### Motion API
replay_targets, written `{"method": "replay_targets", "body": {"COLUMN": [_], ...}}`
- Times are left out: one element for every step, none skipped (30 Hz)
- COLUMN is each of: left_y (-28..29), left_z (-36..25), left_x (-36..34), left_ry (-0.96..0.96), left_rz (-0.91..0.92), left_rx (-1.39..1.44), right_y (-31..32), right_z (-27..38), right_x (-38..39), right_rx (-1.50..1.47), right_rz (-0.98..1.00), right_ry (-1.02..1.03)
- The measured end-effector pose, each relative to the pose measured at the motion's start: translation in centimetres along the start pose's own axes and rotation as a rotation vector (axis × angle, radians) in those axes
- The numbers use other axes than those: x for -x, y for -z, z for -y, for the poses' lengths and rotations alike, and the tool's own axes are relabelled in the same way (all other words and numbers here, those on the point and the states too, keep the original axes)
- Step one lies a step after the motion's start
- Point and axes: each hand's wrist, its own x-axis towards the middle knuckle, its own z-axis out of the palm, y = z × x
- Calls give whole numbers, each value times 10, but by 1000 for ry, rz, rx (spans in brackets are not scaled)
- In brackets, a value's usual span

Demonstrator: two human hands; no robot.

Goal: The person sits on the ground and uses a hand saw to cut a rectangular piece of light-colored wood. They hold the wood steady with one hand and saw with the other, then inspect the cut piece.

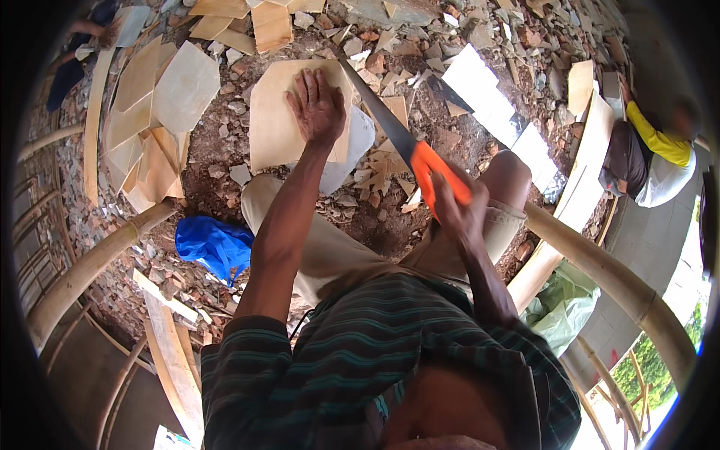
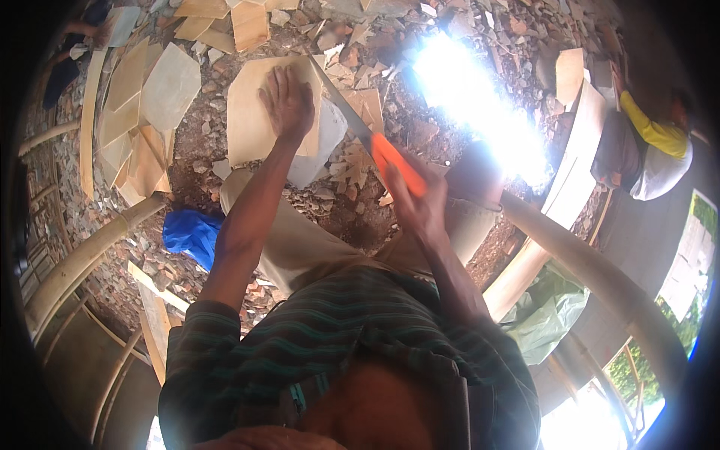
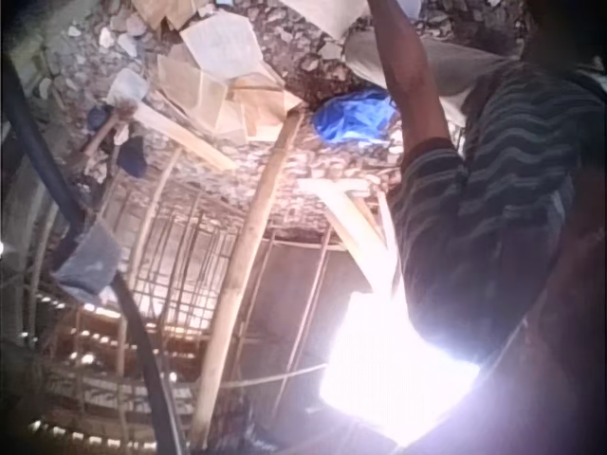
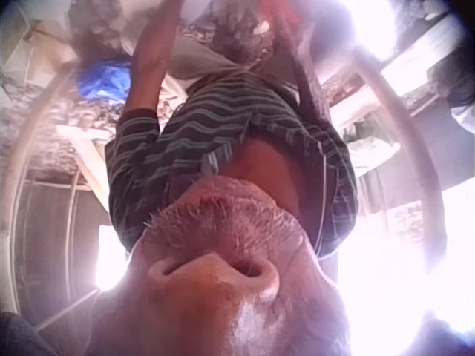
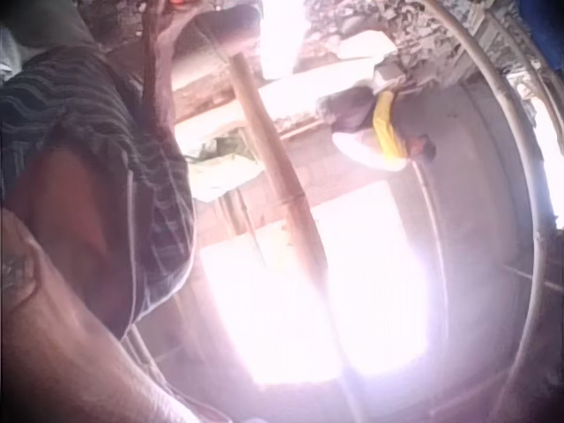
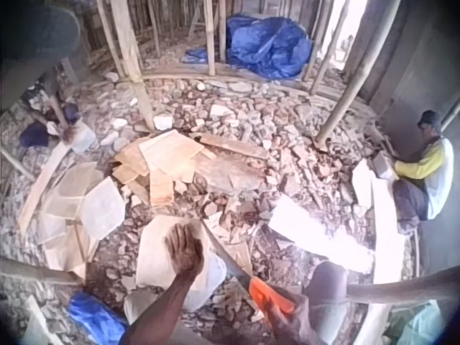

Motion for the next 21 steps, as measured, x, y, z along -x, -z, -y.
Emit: {"method": "replay_targets", "body": {"left_y": [0,1,2,2,3,3,2,2,2,1,1,0,-1,-2,-2,-3,-3,-4,-5,-6,-6], "left_z": [0,0,0,0,0,0,0,0,0,0,0,0,0,1,1,1,2,2,2,2,2], "left_x": [-1,-1,-2,-3,-5,-4,-3,-3,-1,-1,-1,-1,-1,-2,-2,-2,-3,-3,-3,-2,-1], "left_ry": [-2,-5,-8,-2,-18,-16,-4,0,6,-4,-7,-5,-4,-7,-6,9,-11,-10,-8,7,12], "left_rz": [4,-11,-10,-2,-28,-35,-25,-35,-36,-37,-22,-17,-8,-30,-36,-21,-36,-39,-51,-30,-24], "left_rx": [3,8,23,25,38,42,43,49,52,54,31,11,6,13,28,39,37,36,35,26,17], "right_y": [-13,-15,-22,-18,-18,-6,2,8,11,10,6,1,-9,-15,-18,-19,-21,-15,-6,1,4], "right_z": [-9,-12,-9,-6,-2,2,-1,-5,-7,-7,-9,-9,-10,-9,-11,-10,-11,-11,-13,-14,-13], "right_x": [-21,-23,-30,-25,-28,-11,3,11,11,9,6,0,-15,-22,-25,-25,-27,-19,-5,4,6], "right_rx": [71,88,103,38,-37,14,28,36,0,-31,-15,-34,0,6,41,45,29,23,-1,-8,-49], "right_rz": [-29,-6,-25,10,48,61,27,-9,15,23,17,39,56,80,68,55,54,7,-13,-27,4], "right_ry": [182,236,241,172,133,158,133,103,96,44,-18,21,60,141,114,132,196,158,162,109,77]}}
